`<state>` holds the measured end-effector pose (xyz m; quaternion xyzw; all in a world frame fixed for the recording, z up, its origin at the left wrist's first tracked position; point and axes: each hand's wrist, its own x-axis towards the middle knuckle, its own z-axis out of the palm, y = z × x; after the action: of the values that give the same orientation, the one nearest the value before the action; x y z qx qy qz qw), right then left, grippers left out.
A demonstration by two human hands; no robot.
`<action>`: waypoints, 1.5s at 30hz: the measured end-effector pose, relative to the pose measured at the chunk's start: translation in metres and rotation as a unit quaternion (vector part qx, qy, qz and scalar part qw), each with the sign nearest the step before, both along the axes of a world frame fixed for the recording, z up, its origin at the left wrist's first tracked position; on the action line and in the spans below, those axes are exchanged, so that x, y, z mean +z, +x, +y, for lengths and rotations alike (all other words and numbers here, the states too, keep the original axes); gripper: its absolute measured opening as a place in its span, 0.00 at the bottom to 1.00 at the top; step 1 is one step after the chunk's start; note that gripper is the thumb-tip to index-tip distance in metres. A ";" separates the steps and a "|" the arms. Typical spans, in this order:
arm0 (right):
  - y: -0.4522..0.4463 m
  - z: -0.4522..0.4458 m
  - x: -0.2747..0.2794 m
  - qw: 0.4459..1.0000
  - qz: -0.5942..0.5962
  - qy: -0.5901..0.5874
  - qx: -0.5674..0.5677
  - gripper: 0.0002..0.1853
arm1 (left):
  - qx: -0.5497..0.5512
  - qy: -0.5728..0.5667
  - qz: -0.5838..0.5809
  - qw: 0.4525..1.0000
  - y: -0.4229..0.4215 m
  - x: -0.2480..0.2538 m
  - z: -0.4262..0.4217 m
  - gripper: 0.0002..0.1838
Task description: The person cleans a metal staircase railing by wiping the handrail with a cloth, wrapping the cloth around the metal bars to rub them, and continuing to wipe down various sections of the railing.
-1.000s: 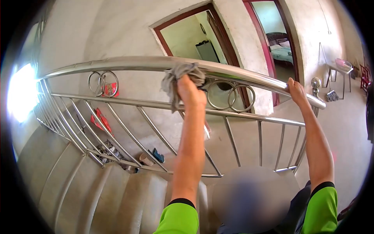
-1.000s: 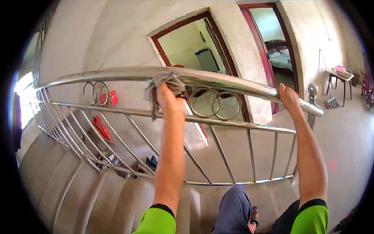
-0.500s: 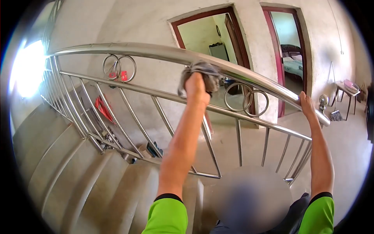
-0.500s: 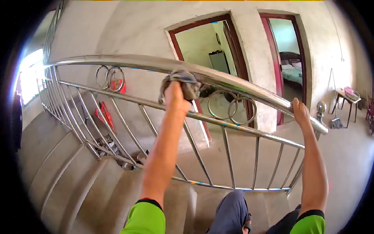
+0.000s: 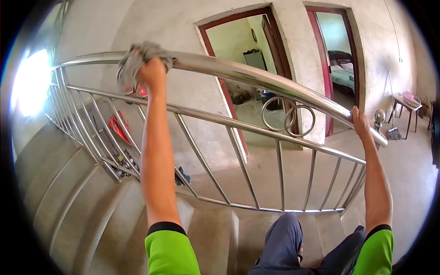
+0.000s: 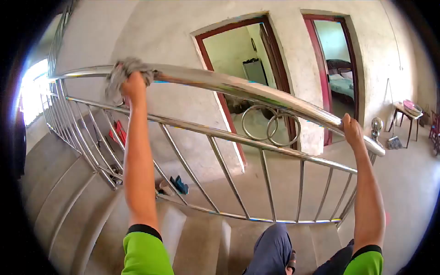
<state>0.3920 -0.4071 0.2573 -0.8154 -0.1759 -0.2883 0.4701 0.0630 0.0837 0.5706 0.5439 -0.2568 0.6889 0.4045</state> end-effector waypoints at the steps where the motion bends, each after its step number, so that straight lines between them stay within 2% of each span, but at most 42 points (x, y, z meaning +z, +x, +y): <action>1: 0.001 0.000 0.000 1.000 0.002 -0.003 0.000 0.34 | 0.312 0.011 0.028 0.949 0.000 -0.004 -0.024 0.09; 2: 0.002 0.000 0.000 1.000 0.018 -0.006 -0.011 0.33 | 0.593 0.022 0.054 0.803 -0.002 -0.007 -0.060 0.10; 3: 0.003 0.000 0.001 0.999 0.034 -0.008 -0.022 0.33 | 0.593 0.021 0.055 0.803 -0.002 -0.010 -0.076 0.10; 5: 0.002 0.001 0.000 0.999 0.025 -0.002 -0.035 0.33 | 0.387 0.106 0.266 0.877 0.000 -0.015 -0.095 0.09; 7: 0.000 0.003 0.000 0.999 0.015 -0.003 -0.044 0.32 | 0.442 0.255 0.127 0.850 0.053 -0.038 -0.063 0.07; 9: -0.002 0.003 0.000 0.999 -0.030 0.003 -0.022 0.33 | 0.498 0.345 0.015 0.796 0.042 -0.071 -0.135 0.06; 10: 0.019 -0.001 -0.013 0.996 -0.083 -0.031 -0.024 0.34 | 0.452 0.351 0.036 0.819 0.057 -0.085 -0.144 0.07; 11: 0.018 -0.001 -0.011 0.996 -0.083 -0.033 -0.022 0.34 | 0.405 0.356 0.057 0.840 0.070 -0.099 -0.152 0.09; 13: 0.013 -0.005 -0.002 0.999 0.031 -0.011 0.001 0.34 | 0.531 0.393 0.165 0.732 0.066 -0.118 -0.193 0.14; 15: 0.016 -0.005 -0.005 1.000 0.011 -0.002 0.010 0.34 | 0.426 0.399 0.086 0.807 0.077 -0.148 -0.206 0.18; 16: 0.021 -0.007 -0.008 1.000 -0.009 0.009 0.018 0.34 | 0.428 0.397 0.086 0.808 0.075 -0.160 -0.207 0.18; 18: 0.032 -0.005 -0.016 1.000 -0.025 0.015 0.001 0.34 | 0.290 0.386 0.077 0.872 0.069 -0.185 -0.207 0.25; 20: 0.031 -0.007 -0.014 0.999 -0.041 0.025 -0.017 0.35 | 0.313 0.371 0.079 0.871 0.052 -0.209 -0.187 0.21; 21: 0.021 -0.008 -0.006 1.000 0.014 0.001 -0.006 0.34 | 0.335 0.356 0.083 0.868 0.043 -0.213 -0.171 0.18; 22: 0.013 -0.007 -0.001 0.997 0.069 -0.022 0.006 0.34 | 0.334 0.337 0.065 0.878 0.033 -0.208 -0.153 0.17; 23: 0.013 -0.005 -0.001 0.997 0.069 -0.021 0.006 0.34 | 0.333 0.319 0.047 0.886 0.021 -0.199 -0.130 0.17; 24: 0.012 -0.002 -0.003 0.999 0.028 -0.009 -0.012 0.34 | 0.401 0.309 0.037 0.862 0.008 -0.184 -0.101 0.16; 26: 0.012 0.002 -0.006 1.000 -0.009 0.002 -0.029 0.35 | 0.471 0.200 -0.005 0.859 -0.017 -0.154 -0.054 0.11; 27: 0.012 0.002 -0.006 0.999 -0.016 0.013 -0.024 0.35 | 0.385 0.078 0.100 0.914 -0.021 -0.144 -0.014 0.10; 28: 0.013 0.002 -0.005 0.999 -0.023 0.023 -0.020 0.35 | 0.676 0.204 -0.035 0.707 -0.044 -0.115 -0.033 0.11; 29: 0.013 0.001 -0.005 0.999 -0.022 0.024 -0.022 0.35 | 0.702 0.236 0.033 0.672 -0.055 -0.109 -0.027 0.14; 31: 0.010 0.000 -0.002 0.999 0.029 0.012 -0.032 0.34 | 0.678 0.217 0.153 0.685 -0.055 -0.111 -0.033 0.12; 32: 0.009 0.001 -0.001 0.999 0.029 0.012 -0.033 0.34 | 0.678 0.217 0.153 0.686 -0.057 -0.116 -0.038 0.12; 34: 0.006 0.001 0.000 0.998 0.031 0.003 -0.045 0.34 | 0.639 0.284 0.253 0.668 -0.058 -0.130 -0.056 0.09; 36: 0.007 0.002 -0.002 0.999 0.031 0.011 -0.037 0.35 | 0.624 0.303 0.191 0.694 -0.028 -0.154 -0.074 0.07; 39: 0.011 -0.002 -0.002 0.998 0.042 0.010 -0.037 0.36 | 0.526 0.279 0.241 0.766 0.003 -0.186 -0.111 0.08; 40: 0.012 -0.002 -0.002 0.998 0.056 -0.002 -0.039 0.36 | 0.475 0.289 0.211 0.804 0.015 -0.202 -0.119 0.07; 42: 0.012 -0.003 -0.001 0.998 0.049 -0.004 -0.037 0.37 | 0.404 0.326 0.161 0.839 0.037 -0.228 -0.139 0.12; 43: 0.009 -0.002 -0.001 0.999 0.042 -0.006 -0.032 0.37 | 0.378 0.328 0.195 0.844 0.037 -0.233 -0.153 0.16; 45: 0.005 -0.001 -0.001 0.999 0.034 0.016 -0.021 0.37 | 0.358 0.298 0.181 0.866 0.041 -0.240 -0.161 0.17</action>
<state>0.3966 -0.4086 0.2560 -0.8205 -0.1381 -0.2729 0.4830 0.1036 -0.0773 0.3301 0.8085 -0.1601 0.5662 -0.0115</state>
